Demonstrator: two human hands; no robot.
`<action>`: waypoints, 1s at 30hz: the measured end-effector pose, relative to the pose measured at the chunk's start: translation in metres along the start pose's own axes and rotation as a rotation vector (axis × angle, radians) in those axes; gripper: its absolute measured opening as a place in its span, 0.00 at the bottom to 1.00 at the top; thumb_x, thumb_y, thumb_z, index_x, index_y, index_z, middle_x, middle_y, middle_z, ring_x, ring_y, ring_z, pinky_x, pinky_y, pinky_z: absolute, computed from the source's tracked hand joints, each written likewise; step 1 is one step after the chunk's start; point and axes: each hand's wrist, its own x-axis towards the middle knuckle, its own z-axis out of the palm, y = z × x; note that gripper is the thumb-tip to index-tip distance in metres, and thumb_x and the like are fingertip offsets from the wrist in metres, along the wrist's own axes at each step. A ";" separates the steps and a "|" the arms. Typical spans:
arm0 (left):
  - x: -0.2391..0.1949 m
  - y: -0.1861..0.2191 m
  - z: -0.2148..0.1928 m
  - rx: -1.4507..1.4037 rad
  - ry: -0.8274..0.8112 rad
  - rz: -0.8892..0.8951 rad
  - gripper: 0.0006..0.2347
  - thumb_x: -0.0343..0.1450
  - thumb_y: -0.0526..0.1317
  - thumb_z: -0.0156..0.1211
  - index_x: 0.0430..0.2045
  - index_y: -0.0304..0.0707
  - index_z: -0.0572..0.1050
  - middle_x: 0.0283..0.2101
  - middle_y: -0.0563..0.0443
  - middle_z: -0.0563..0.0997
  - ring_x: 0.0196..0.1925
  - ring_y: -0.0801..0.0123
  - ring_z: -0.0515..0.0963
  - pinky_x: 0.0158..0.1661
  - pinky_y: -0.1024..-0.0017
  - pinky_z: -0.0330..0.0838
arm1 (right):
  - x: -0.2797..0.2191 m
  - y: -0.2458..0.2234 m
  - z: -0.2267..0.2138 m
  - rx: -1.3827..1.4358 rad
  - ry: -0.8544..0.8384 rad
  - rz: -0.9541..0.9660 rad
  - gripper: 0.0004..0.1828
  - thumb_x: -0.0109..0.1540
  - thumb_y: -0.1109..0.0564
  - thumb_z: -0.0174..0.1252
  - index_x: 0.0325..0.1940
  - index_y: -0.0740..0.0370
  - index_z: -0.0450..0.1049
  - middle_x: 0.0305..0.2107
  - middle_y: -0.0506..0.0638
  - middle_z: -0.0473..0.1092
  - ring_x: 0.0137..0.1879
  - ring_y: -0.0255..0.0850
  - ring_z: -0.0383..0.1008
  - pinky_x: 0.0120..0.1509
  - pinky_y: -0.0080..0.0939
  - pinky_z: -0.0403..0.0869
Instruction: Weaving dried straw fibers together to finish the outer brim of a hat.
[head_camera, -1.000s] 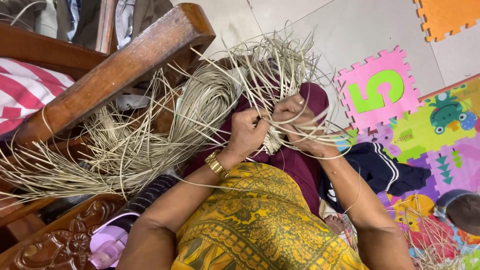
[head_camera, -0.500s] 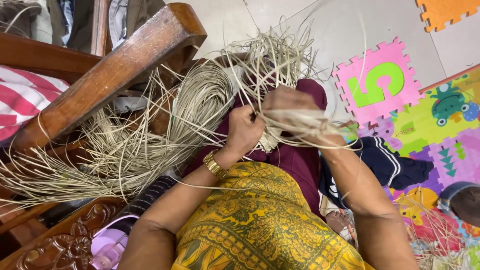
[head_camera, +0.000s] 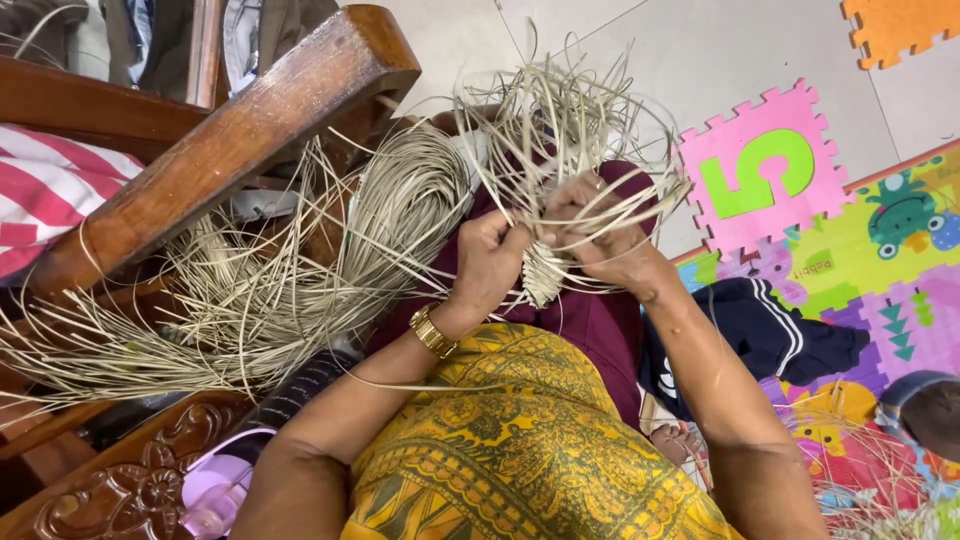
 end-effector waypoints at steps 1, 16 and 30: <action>0.001 0.002 0.000 0.004 -0.014 -0.040 0.07 0.63 0.32 0.54 0.24 0.32 0.81 0.07 0.58 0.65 0.15 0.82 0.57 0.16 0.79 0.54 | 0.002 -0.010 0.001 0.007 -0.009 -0.042 0.05 0.60 0.62 0.55 0.38 0.64 0.75 0.32 0.57 0.68 0.40 0.52 0.68 0.46 0.51 0.70; -0.004 -0.021 0.006 0.042 0.013 0.149 0.06 0.64 0.29 0.55 0.27 0.27 0.80 0.19 0.41 0.77 0.27 0.70 0.73 0.29 0.68 0.70 | -0.004 -0.007 0.006 0.052 0.134 -0.133 0.05 0.61 0.62 0.56 0.38 0.65 0.76 0.32 0.58 0.69 0.35 0.52 0.69 0.41 0.51 0.70; -0.002 -0.001 0.005 0.030 0.024 -0.131 0.07 0.64 0.32 0.53 0.26 0.32 0.80 0.15 0.46 0.77 0.20 0.80 0.65 0.20 0.76 0.62 | -0.004 -0.015 0.005 0.016 0.146 -0.075 0.03 0.59 0.66 0.60 0.35 0.65 0.78 0.34 0.59 0.72 0.37 0.51 0.73 0.44 0.50 0.71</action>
